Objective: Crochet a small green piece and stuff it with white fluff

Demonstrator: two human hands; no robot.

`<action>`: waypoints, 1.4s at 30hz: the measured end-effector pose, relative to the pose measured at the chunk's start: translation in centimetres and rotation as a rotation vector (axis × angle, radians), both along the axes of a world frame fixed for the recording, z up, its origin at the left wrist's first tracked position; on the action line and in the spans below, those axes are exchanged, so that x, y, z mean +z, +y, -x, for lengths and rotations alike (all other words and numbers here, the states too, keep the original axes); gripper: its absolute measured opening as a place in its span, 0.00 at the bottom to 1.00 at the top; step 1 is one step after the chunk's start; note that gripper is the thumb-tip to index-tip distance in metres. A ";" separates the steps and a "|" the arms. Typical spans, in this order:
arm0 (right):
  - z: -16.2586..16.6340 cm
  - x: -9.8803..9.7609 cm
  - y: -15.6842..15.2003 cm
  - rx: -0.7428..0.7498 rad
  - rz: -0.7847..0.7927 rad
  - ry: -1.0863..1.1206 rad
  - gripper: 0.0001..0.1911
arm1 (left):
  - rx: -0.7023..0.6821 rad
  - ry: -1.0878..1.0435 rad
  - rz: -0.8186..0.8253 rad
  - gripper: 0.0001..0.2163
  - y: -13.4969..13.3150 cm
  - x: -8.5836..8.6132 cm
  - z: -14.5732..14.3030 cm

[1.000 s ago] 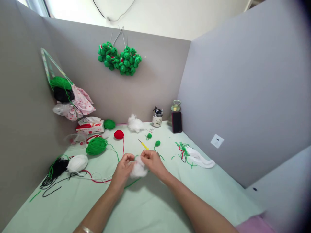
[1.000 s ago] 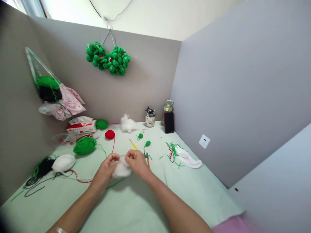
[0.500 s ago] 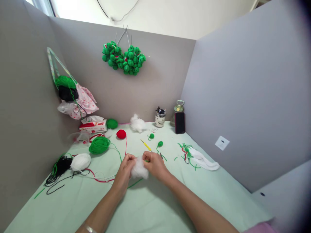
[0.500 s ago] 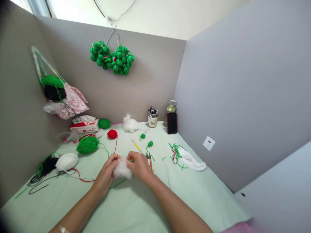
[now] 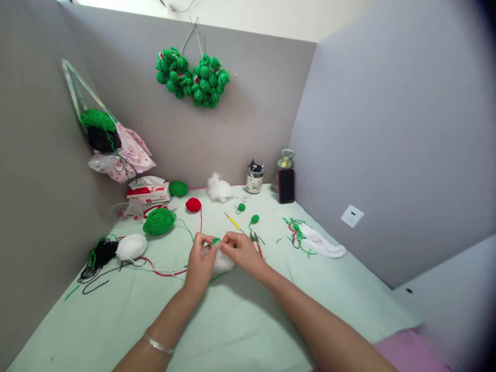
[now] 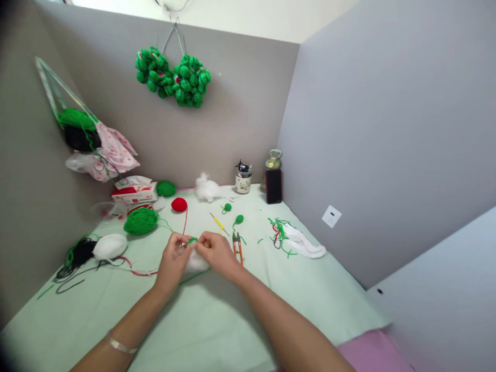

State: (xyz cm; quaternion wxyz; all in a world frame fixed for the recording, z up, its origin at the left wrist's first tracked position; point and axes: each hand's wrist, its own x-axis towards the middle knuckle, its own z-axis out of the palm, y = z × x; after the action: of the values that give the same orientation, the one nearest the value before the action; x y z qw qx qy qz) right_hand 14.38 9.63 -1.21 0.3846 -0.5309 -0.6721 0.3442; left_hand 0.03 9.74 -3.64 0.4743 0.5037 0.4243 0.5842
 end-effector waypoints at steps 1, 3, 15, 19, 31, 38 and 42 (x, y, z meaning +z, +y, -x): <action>0.0 0.0 0.1 -0.032 -0.007 -0.010 0.11 | -0.025 -0.003 0.009 0.12 -0.2 0.1 0.0; -0.2 0.1 0.0 -0.089 -0.035 -0.035 0.12 | -0.073 -0.010 0.036 0.12 -0.3 0.2 0.1; -0.7 0.8 -0.9 0.160 -0.056 -0.032 0.04 | -0.019 0.067 0.055 0.11 1.2 -1.2 0.8; -0.2 0.5 -0.6 0.052 -0.058 -0.058 0.05 | -0.034 0.047 0.082 0.12 0.7 -1.3 0.6; -0.9 0.7 -0.7 0.019 -0.083 -0.057 0.08 | -0.102 0.044 0.087 0.12 0.9 -1.2 0.8; -0.3 0.3 -0.8 0.035 -0.057 -0.078 0.03 | -0.048 0.103 0.108 0.16 1.3 -1.8 0.9; -0.5 0.1 0.1 -0.101 -0.046 -0.086 0.08 | -0.100 0.072 0.101 0.12 0.4 -1.4 0.7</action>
State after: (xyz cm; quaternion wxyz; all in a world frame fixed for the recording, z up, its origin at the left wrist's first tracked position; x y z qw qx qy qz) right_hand 14.89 9.72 -1.11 0.3841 -0.5696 -0.6681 0.2857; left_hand -0.69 10.12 -5.06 0.5120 0.5204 0.4445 0.5191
